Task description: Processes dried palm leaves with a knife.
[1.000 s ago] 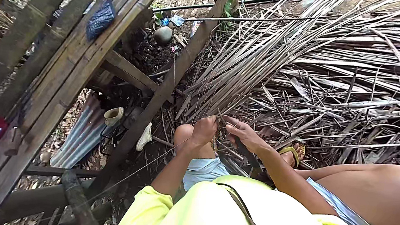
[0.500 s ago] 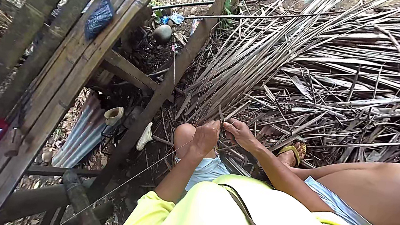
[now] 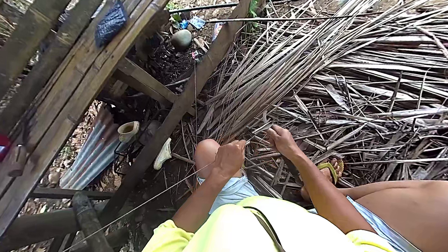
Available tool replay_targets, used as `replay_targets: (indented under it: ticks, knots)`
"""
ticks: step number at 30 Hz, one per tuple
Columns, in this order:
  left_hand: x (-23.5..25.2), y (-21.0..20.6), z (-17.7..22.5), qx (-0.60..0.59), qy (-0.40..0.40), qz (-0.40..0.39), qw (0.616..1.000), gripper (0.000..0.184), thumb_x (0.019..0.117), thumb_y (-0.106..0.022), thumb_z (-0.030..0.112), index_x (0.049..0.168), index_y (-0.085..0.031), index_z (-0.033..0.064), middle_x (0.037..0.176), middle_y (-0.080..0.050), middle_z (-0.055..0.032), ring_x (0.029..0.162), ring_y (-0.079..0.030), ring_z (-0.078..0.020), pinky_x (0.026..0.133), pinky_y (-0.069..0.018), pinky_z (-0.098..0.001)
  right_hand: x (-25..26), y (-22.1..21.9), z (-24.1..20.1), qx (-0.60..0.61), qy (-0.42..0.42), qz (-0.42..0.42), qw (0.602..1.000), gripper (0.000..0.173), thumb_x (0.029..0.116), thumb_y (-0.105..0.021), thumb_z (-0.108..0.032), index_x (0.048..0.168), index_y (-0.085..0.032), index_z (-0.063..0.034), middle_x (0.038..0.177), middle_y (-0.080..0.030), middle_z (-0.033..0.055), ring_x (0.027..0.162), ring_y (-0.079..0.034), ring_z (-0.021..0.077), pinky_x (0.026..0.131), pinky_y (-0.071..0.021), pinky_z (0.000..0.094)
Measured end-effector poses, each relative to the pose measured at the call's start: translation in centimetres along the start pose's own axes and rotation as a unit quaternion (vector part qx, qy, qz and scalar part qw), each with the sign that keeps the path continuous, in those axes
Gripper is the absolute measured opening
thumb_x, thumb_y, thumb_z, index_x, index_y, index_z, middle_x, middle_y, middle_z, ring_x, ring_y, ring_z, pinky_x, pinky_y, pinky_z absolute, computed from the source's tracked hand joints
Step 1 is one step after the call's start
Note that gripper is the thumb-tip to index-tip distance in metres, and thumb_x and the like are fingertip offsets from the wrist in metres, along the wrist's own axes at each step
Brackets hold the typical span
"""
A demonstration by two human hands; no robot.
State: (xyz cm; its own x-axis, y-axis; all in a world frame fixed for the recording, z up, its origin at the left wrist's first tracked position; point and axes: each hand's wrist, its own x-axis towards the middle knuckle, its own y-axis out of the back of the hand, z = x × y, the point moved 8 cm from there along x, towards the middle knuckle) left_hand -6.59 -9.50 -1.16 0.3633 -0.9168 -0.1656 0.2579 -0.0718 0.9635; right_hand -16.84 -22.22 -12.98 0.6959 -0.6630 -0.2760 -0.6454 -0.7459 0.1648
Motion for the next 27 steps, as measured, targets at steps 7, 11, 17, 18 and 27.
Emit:
replay_targets:
  ticks: [7, 11, 17, 18, 27]
  knots:
    - [-0.3, -0.9, 2.4, -0.005, 0.049, -0.076, 0.996, 0.027, 0.105, -0.05, 0.011, 0.118, -0.071, 0.0018, 0.105, -0.074, -0.0193, 0.098, -0.073, -0.0363, 0.084, -0.0564, -0.0526, 0.1, 1.6, 2.5, 0.1, -0.099, 0.099, 0.985, 0.039, 0.1123, -0.039, -0.036, 0.111, -0.06, -0.0023, 0.061, -0.048, 0.0037, 0.046, -0.045, 0.0115, 0.047, -0.0443, 0.0287]
    - [-1.7, 1.4, 0.2, -0.122, 0.094, -0.019, 0.988, 0.03, 0.1076, -0.051, 0.017, 0.12, -0.075, 0.0034, 0.107, -0.076, -0.0189, 0.103, -0.072, -0.035, 0.093, -0.0545, -0.0544, -0.5, 8.0, 7.4, 0.199, -0.176, 0.225, 0.938, 0.042, 0.1113, -0.039, -0.042, 0.099, -0.056, -0.0056, 0.066, -0.049, 0.0009, 0.048, -0.048, 0.0114, 0.049, -0.049, 0.0309]
    - [1.8, -1.6, -1.9, -0.233, 0.091, -0.056, 0.967, 0.027, 0.1083, -0.054, 0.02, 0.11, -0.074, 0.0018, 0.083, -0.069, -0.0141, 0.075, -0.067, -0.0261, 0.078, -0.0559, -0.0477, -2.0, -0.8, -2.3, 0.312, -0.061, -0.09, 0.944, 0.037, 0.1111, -0.042, -0.028, 0.143, -0.052, -0.0125, 0.065, -0.05, 0.0006, 0.045, -0.048, 0.0092, 0.042, -0.0478, 0.0251]
    - [1.8, -1.5, -1.5, -0.24, 0.083, -0.072, 0.964, 0.026, 0.1082, -0.055, 0.021, 0.113, -0.073, 0.0025, 0.082, -0.07, -0.0123, 0.073, -0.066, -0.0238, 0.077, -0.0564, -0.0456, -1.8, -1.3, -2.5, 0.326, -0.054, -0.098, 0.939, 0.037, 0.111, -0.043, -0.028, 0.144, -0.052, -0.0144, 0.066, -0.049, 0.0003, 0.045, -0.047, 0.0087, 0.041, -0.047, 0.0242]
    - [0.6, -0.3, -5.0, -0.323, 0.121, -0.075, 0.936, 0.025, 0.1086, -0.052, 0.01, 0.105, -0.074, -0.0011, 0.064, -0.056, -0.0003, 0.056, -0.05, -0.0061, 0.059, -0.0454, -0.023, -2.0, 1.6, -3.6, 0.238, 0.015, -0.025, 0.971, 0.039, 0.1107, -0.041, -0.032, 0.145, -0.051, -0.016, 0.063, -0.048, 0.0005, 0.044, -0.045, 0.0095, 0.042, -0.0447, 0.0256]
